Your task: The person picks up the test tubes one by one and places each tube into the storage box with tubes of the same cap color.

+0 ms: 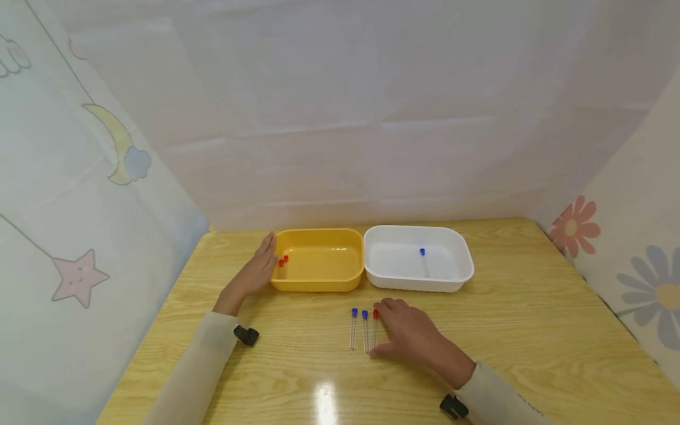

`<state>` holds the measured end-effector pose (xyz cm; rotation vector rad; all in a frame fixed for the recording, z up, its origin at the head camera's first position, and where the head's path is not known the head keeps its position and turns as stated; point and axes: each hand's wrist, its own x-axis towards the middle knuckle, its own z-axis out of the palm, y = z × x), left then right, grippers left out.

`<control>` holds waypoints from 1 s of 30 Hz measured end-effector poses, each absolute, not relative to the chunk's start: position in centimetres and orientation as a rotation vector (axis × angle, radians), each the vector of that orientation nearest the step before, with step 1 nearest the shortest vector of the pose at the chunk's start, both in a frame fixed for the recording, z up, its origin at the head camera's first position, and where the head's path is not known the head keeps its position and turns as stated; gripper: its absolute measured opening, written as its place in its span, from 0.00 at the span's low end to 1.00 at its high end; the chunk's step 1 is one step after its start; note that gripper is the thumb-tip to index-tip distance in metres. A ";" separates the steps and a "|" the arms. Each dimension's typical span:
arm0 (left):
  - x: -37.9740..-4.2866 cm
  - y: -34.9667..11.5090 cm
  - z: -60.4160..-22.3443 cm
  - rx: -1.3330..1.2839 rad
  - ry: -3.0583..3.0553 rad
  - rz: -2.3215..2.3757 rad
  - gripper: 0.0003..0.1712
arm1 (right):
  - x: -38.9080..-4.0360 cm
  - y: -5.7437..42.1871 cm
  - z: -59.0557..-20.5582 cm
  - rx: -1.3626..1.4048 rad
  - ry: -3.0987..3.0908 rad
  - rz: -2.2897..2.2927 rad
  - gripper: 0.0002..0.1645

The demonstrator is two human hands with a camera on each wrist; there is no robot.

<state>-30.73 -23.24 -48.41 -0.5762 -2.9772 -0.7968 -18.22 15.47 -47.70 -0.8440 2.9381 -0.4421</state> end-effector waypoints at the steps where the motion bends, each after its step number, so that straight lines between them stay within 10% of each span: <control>1: -30.8 -23.2 -48.4 -0.575 -2.977 -0.797 0.35 | -18.2 15.4 -47.7 -0.843 2.941 -0.443 0.57; 30: -30.5 -23.2 -48.2 -0.543 -2.980 -0.819 0.35 | -18.1 14.9 -48.3 -0.817 2.983 -0.368 0.55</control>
